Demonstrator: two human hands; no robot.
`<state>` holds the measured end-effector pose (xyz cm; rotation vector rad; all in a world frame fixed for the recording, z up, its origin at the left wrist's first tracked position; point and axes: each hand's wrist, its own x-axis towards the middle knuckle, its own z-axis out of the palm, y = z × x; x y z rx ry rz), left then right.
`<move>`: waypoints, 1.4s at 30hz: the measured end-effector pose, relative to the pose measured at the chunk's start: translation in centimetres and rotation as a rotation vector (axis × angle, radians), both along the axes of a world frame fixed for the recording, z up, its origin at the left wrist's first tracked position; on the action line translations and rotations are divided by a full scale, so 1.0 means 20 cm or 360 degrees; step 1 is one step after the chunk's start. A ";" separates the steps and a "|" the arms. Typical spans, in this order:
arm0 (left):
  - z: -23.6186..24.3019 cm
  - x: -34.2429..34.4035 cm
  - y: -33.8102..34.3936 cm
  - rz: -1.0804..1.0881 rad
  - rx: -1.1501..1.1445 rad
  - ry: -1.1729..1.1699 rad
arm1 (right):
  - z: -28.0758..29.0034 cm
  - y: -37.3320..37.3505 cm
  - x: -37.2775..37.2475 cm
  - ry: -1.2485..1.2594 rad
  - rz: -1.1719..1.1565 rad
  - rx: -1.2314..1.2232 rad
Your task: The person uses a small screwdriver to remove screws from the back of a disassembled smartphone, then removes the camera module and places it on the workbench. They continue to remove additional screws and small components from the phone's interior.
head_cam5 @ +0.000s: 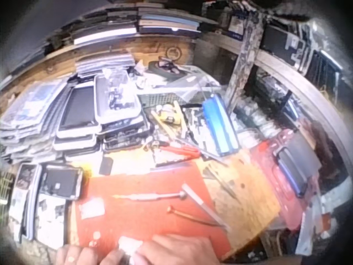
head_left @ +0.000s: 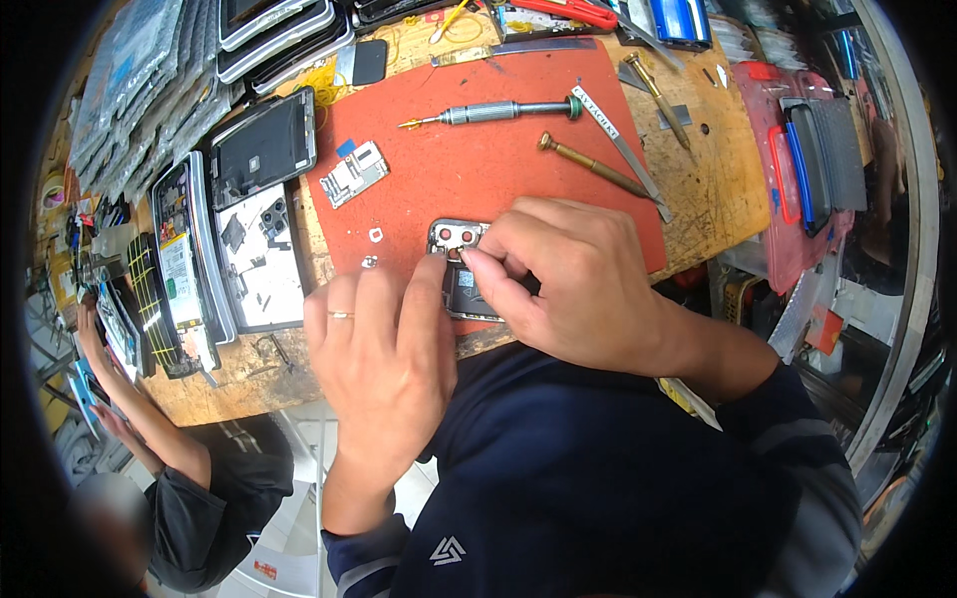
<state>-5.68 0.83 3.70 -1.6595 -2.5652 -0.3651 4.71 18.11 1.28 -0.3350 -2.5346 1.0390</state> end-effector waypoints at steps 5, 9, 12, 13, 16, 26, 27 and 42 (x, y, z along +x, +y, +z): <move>0.02 0.03 0.03 0.0032 0.0033 0.0015 | 0.00 0.01 0.00 0.0031 0.0012 -0.0008; 0.02 -0.01 -0.01 0.0078 0.0183 -0.0069 | -0.01 0.01 0.00 0.0078 0.0009 0.0002; 0.00 -0.01 -0.05 0.0042 0.0162 -0.0061 | -0.01 0.00 0.00 0.0042 0.0002 -0.0003; -0.01 -0.01 -0.06 0.0033 0.0182 -0.0053 | -0.01 0.00 0.00 0.0021 -0.0001 -0.0015; -0.01 -0.01 -0.08 0.0015 0.0173 -0.0046 | 0.00 0.00 -0.01 -0.0007 -0.0011 -0.0026; -0.01 -0.06 -0.05 -0.0127 0.0042 0.0043 | 0.01 -0.01 -0.01 0.0011 -0.0054 -0.0037; -0.01 -0.06 -0.05 -0.0132 0.0038 0.0016 | 0.01 -0.01 -0.01 0.0016 -0.0057 -0.0044; 0.03 -0.09 -0.04 -0.0254 -0.0081 -0.0043 | -0.01 -0.01 0.01 0.0104 -0.0047 0.0004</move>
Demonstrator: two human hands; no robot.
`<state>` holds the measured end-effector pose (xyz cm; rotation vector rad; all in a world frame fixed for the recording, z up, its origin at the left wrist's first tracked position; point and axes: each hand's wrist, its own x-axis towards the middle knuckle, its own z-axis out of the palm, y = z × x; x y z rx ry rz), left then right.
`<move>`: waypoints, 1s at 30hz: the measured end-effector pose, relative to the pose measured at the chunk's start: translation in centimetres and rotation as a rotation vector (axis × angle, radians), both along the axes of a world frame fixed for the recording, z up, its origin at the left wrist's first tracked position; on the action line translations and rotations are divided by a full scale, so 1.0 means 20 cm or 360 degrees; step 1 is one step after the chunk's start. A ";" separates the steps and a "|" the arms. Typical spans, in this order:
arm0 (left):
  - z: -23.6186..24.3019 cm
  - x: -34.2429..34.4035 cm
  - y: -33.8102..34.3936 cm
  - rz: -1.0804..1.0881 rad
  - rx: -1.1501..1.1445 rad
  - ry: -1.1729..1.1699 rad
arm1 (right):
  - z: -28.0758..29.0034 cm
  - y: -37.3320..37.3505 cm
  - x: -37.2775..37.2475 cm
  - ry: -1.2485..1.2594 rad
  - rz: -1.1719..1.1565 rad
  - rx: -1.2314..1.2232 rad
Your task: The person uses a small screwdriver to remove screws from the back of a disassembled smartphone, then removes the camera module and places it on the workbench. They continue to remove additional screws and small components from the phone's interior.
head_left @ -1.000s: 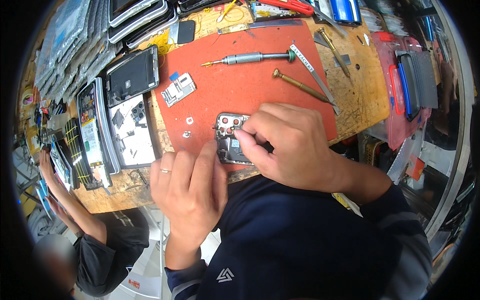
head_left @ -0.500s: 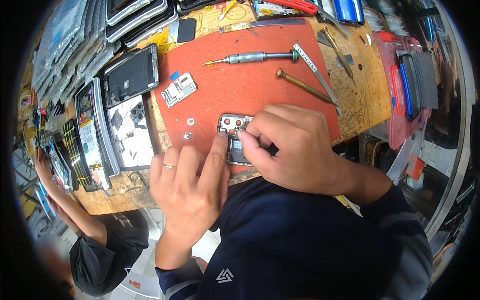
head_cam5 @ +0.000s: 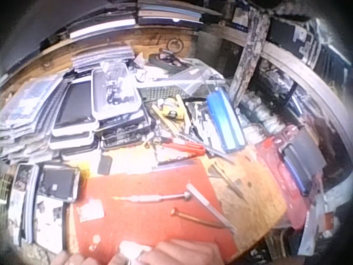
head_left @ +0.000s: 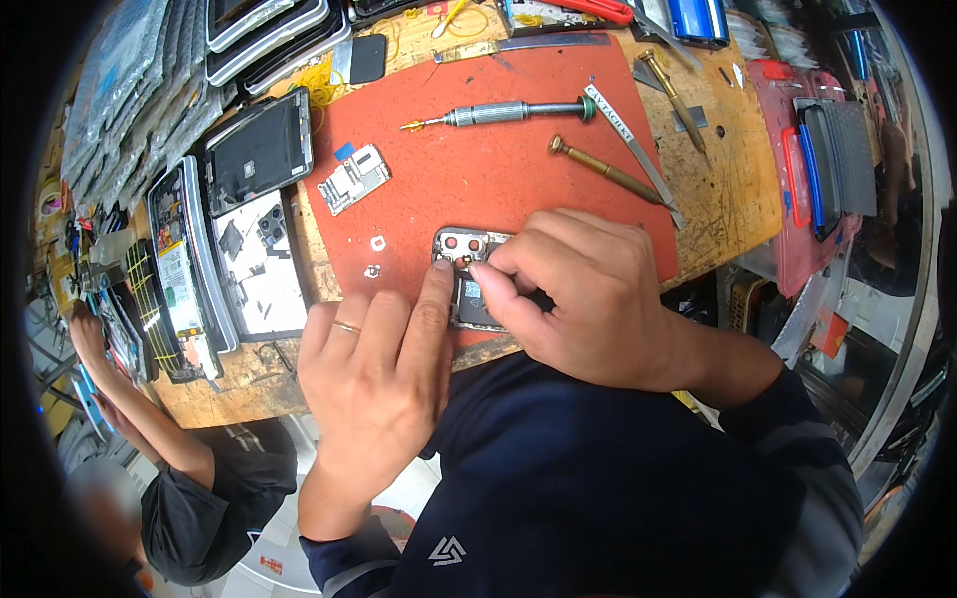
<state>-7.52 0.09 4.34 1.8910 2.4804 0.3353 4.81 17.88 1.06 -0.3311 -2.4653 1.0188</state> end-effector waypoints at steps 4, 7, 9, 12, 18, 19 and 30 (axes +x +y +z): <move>0.04 -0.04 0.01 -0.0080 -0.0066 -0.0043 | 0.00 0.00 0.00 0.0013 -0.0004 0.0003; 0.08 -0.06 0.01 -0.0123 -0.0164 -0.0027 | 0.00 0.00 0.00 0.0006 -0.0002 0.0009; 0.11 -0.08 0.02 -0.0166 -0.0230 0.0022 | -0.01 0.01 0.00 0.0009 -0.0004 0.0031; 0.14 -0.11 0.04 -0.0267 -0.0267 0.0094 | -0.02 0.01 0.01 0.0005 0.0012 0.0021; 0.10 -0.24 0.04 -0.0409 -0.0122 -0.0146 | 0.01 0.01 0.01 -0.0125 0.0058 -0.0057; 0.07 -0.28 0.05 -0.0461 -0.0081 -0.0175 | 0.02 0.00 0.01 -0.0117 0.0023 -0.0093; 0.04 -0.37 0.09 -0.0856 0.0009 0.0463 | 0.03 0.01 0.01 -0.0182 0.0001 -0.0076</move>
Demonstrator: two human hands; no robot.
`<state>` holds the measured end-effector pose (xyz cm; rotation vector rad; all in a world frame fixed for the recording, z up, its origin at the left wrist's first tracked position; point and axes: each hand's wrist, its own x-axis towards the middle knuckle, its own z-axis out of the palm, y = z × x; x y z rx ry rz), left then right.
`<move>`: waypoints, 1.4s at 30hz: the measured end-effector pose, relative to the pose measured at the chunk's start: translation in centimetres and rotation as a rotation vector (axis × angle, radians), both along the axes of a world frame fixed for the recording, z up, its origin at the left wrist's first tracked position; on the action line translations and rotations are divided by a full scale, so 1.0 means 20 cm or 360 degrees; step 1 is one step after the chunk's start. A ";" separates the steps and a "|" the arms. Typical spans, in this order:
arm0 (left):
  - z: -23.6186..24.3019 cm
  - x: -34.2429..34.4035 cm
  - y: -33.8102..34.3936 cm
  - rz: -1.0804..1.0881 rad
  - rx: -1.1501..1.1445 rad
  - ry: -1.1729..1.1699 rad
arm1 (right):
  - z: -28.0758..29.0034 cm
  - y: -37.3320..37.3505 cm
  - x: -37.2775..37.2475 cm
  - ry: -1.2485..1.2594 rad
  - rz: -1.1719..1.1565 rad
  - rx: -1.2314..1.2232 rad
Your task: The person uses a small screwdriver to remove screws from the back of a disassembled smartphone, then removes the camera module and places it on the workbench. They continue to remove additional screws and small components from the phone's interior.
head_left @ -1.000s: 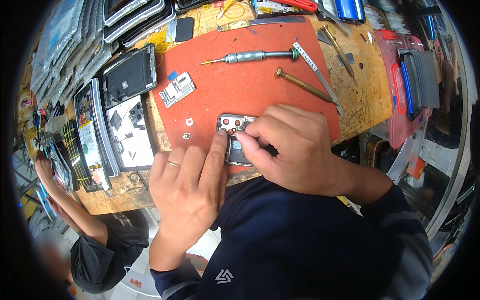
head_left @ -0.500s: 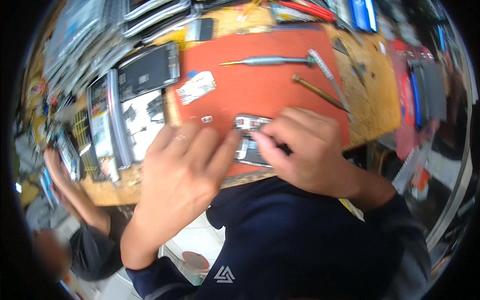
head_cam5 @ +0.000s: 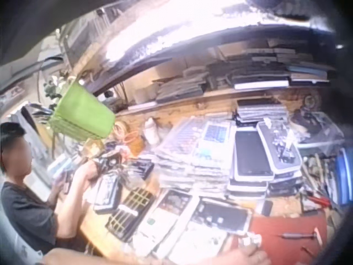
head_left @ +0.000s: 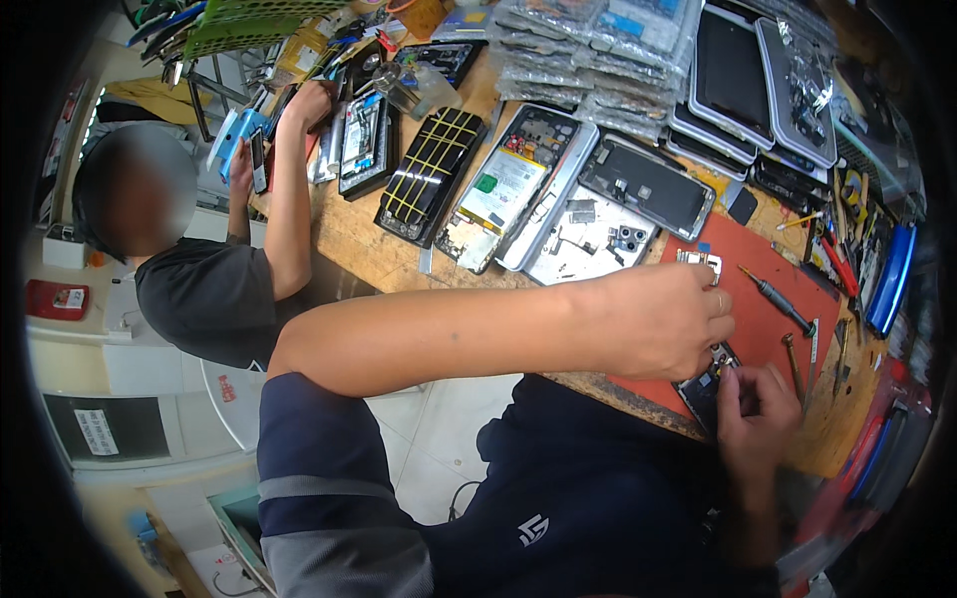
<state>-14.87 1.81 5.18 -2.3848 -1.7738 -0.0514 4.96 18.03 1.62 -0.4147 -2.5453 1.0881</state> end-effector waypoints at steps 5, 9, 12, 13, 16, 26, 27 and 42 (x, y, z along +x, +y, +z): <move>0.01 0.00 -0.01 -0.0029 -0.0031 0.0026 | 0.00 -0.01 0.00 -0.0003 -0.0006 -0.0012; 0.00 -0.01 -0.02 -0.0010 -0.0057 0.0034 | 0.01 -0.01 -0.01 0.0016 -0.0015 0.0012; -0.02 -0.01 -0.03 -0.0009 -0.0058 0.0028 | 0.00 -0.01 -0.01 0.0014 -0.0031 0.0020; -0.02 0.00 -0.03 -0.0014 -0.0084 0.0045 | -0.01 -0.01 -0.01 0.0012 -0.0024 0.0010; -0.03 0.02 -0.03 -0.0010 -0.0061 0.0060 | -0.02 -0.01 -0.01 0.0026 -0.0008 0.0014; -0.05 0.05 -0.03 0.0039 0.0011 0.0029 | -0.07 0.12 0.15 0.0254 -0.0225 0.0143; -0.05 0.05 -0.03 0.0042 0.0018 -0.0007 | -0.08 0.15 0.18 0.0209 -0.0260 0.0130; -0.07 0.06 -0.02 0.0049 0.0029 -0.0073 | -0.06 0.23 0.32 0.0010 0.0486 0.0635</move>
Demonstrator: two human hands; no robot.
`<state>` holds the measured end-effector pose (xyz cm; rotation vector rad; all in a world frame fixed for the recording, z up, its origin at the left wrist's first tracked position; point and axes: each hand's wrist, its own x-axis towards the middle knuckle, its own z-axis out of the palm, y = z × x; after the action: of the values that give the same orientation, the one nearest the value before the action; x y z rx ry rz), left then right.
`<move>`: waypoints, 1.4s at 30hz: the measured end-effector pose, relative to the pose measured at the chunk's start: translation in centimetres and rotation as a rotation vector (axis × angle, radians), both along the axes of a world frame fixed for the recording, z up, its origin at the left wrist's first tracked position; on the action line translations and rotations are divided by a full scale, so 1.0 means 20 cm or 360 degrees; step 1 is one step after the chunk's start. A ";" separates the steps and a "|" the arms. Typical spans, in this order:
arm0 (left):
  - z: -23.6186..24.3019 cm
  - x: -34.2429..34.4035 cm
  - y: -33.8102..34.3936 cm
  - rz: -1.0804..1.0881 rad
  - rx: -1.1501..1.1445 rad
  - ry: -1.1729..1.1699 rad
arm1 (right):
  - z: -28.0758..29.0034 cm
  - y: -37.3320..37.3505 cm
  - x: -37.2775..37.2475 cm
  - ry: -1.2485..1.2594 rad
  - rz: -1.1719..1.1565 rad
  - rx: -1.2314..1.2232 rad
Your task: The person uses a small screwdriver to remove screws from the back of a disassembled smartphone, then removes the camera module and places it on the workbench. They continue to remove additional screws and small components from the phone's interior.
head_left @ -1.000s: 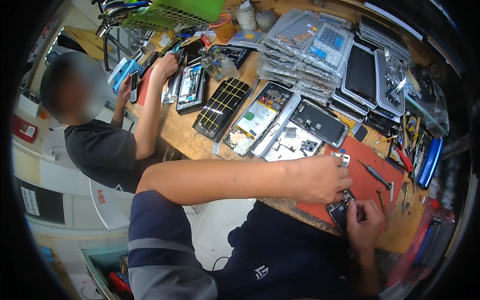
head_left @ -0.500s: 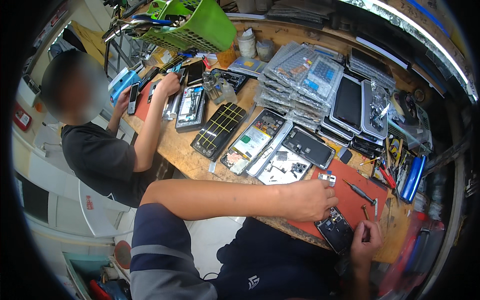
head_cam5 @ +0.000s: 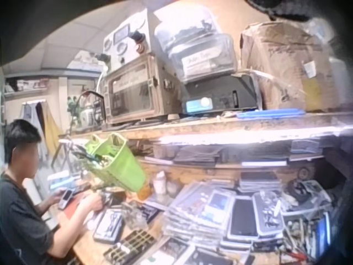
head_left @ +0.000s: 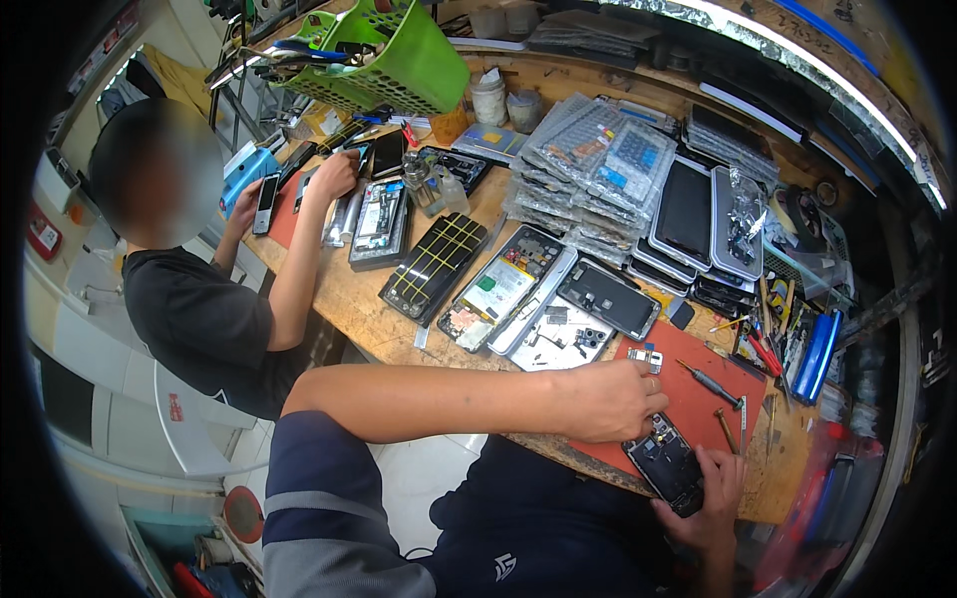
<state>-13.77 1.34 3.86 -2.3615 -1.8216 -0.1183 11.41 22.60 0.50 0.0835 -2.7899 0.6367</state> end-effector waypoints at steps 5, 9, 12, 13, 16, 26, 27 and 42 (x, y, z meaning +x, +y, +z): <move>0.00 0.00 -0.01 0.0032 -0.0050 0.0008 | -0.05 0.02 0.00 0.0082 0.0019 0.0043; 0.00 0.00 -0.01 0.0036 -0.0030 -0.0020 | -0.06 0.03 0.00 0.0112 0.0027 0.0058; -0.01 0.00 -0.01 0.0031 -0.0007 -0.0026 | -0.06 0.02 0.00 0.0125 0.0023 0.0078; -0.01 0.00 -0.01 0.0028 -0.0005 -0.0021 | -0.06 0.02 -0.01 0.0127 0.0020 0.0088; -0.02 0.00 0.00 0.0032 0.0007 -0.0024 | -0.06 0.02 -0.01 0.0130 0.0014 0.0090; -0.03 0.01 0.01 0.0005 0.0041 -0.0003 | -0.07 0.02 0.00 0.0135 0.0009 0.0090; -0.03 0.01 0.01 0.0006 0.0035 0.0000 | -0.07 0.02 0.00 0.0141 0.0015 0.0086; 0.03 0.21 -0.08 0.0336 -0.0169 0.0012 | 0.08 -0.01 -0.07 -0.0041 -0.0002 0.0049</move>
<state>-9.48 -0.21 4.54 -2.2134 -2.1081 0.0128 9.97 22.38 2.07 0.0806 -2.8247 0.5991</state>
